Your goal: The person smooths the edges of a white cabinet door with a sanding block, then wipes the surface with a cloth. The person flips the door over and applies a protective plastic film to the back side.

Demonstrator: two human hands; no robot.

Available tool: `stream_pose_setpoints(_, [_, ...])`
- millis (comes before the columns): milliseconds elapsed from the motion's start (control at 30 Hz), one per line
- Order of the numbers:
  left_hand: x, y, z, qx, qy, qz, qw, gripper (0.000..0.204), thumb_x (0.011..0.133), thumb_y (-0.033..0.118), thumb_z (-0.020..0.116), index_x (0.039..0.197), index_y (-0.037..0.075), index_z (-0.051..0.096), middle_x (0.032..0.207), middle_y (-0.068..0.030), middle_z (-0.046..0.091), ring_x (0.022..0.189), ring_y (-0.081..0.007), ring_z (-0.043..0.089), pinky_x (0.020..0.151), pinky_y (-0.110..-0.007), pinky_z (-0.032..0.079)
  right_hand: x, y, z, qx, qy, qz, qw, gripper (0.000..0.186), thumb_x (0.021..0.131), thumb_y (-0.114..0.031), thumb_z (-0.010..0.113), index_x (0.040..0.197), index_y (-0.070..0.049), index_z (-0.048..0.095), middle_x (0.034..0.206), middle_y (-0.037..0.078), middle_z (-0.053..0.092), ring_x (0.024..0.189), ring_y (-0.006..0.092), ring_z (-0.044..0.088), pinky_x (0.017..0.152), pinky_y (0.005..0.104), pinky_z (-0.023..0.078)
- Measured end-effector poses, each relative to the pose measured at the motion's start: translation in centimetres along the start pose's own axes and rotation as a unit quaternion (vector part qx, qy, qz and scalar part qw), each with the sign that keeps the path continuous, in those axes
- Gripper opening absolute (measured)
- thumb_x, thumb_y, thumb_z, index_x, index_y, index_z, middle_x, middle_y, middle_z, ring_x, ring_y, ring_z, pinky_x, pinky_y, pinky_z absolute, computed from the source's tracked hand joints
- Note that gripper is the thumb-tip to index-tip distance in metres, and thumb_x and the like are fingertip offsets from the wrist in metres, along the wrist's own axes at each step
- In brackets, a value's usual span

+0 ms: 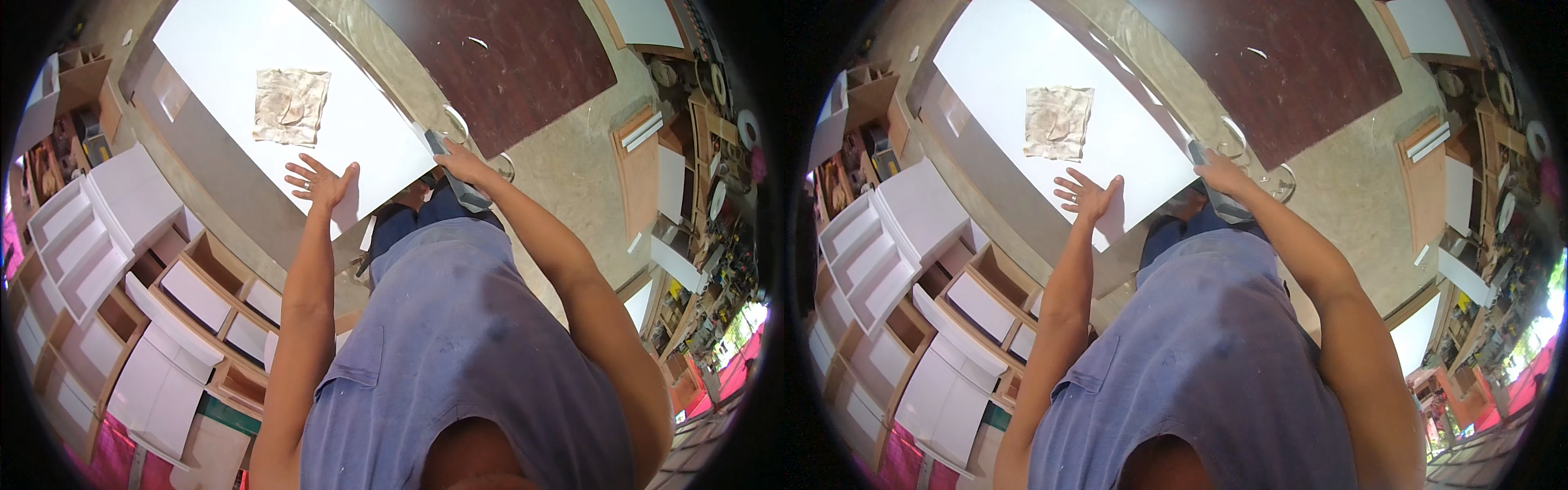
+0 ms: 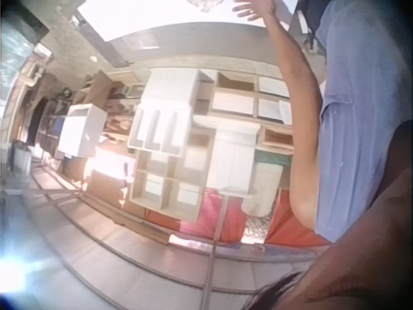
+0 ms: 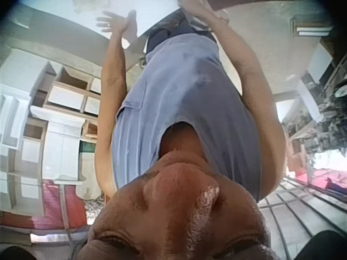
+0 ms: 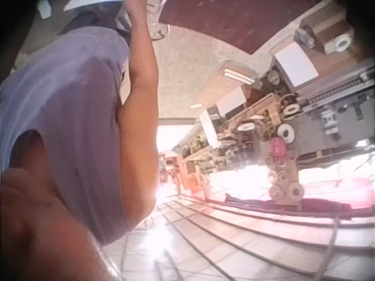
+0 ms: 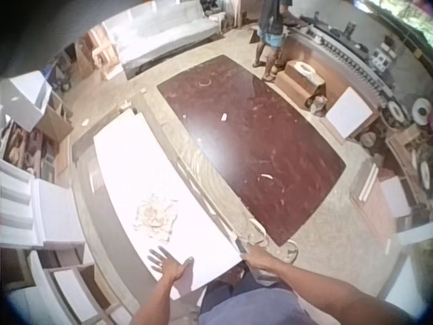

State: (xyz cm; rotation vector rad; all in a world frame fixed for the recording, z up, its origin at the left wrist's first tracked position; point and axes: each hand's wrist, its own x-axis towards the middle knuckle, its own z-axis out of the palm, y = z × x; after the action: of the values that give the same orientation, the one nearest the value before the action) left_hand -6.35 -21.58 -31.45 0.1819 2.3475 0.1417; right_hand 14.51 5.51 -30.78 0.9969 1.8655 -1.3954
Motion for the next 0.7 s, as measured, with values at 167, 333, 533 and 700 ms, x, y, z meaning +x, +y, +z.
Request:
stream_pose_setpoints(167, [0.1,0.0,0.3,0.002,0.005,0.007,1.0,0.151,0.065,0.084,0.066,0.15,-0.002,-0.024,0.148,-0.0417,-0.032,0.136,-0.0589,-0.033,0.105,-0.074,-0.013,1.6,-1.8,-1.7,-0.004,-0.058,0.061,0.996,0.084,0.091,-0.043,0.05,0.151,0.01,0.025,0.154,0.033,0.031,0.144,0.04,0.033,0.119,0.0372,0.025])
stream_pose_setpoints(333, [0.1,-1.0,0.6,-0.011,0.018,0.005,1.0,0.152,0.065,0.085,0.066,0.15,-0.003,-0.024,0.147,-0.0426,-0.032,0.135,-0.0604,-0.034,0.104,-0.075,-0.013,-1.0,-2.3,-0.9,0.007,-0.035,-0.02,0.999,0.083,0.09,-0.043,0.05,0.151,0.008,0.026,0.152,0.034,0.034,0.142,0.0407,0.036,0.117,0.0382,0.028])
stream_pose_setpoints(533, [-0.1,0.2,-0.3,0.006,0.001,0.005,1.0,0.15,0.066,0.085,0.064,0.15,-0.003,-0.023,0.147,-0.0437,-0.031,0.134,-0.0607,-0.033,0.103,-0.075,-0.014,-0.1,-3.6,-2.1,0.04,-0.074,0.051,0.995,0.072,0.092,-0.037,0.049,0.15,0.003,0.032,0.148,0.029,0.042,0.138,0.0352,0.043,0.114,0.0381,0.031])
stream_pose_setpoints(700, [-0.2,-0.2,0.1,0.006,0.003,0.007,1.0,0.149,0.067,0.086,0.063,0.151,-0.003,-0.022,0.148,-0.0431,-0.029,0.135,-0.0605,-0.033,0.103,-0.075,-0.014,-0.5,-1.4,-0.7,0.187,-0.073,0.073,0.977,0.076,0.092,-0.04,0.052,0.154,-0.003,0.03,0.153,0.019,0.041,0.137,0.0297,0.045,0.111,0.0388,0.035])
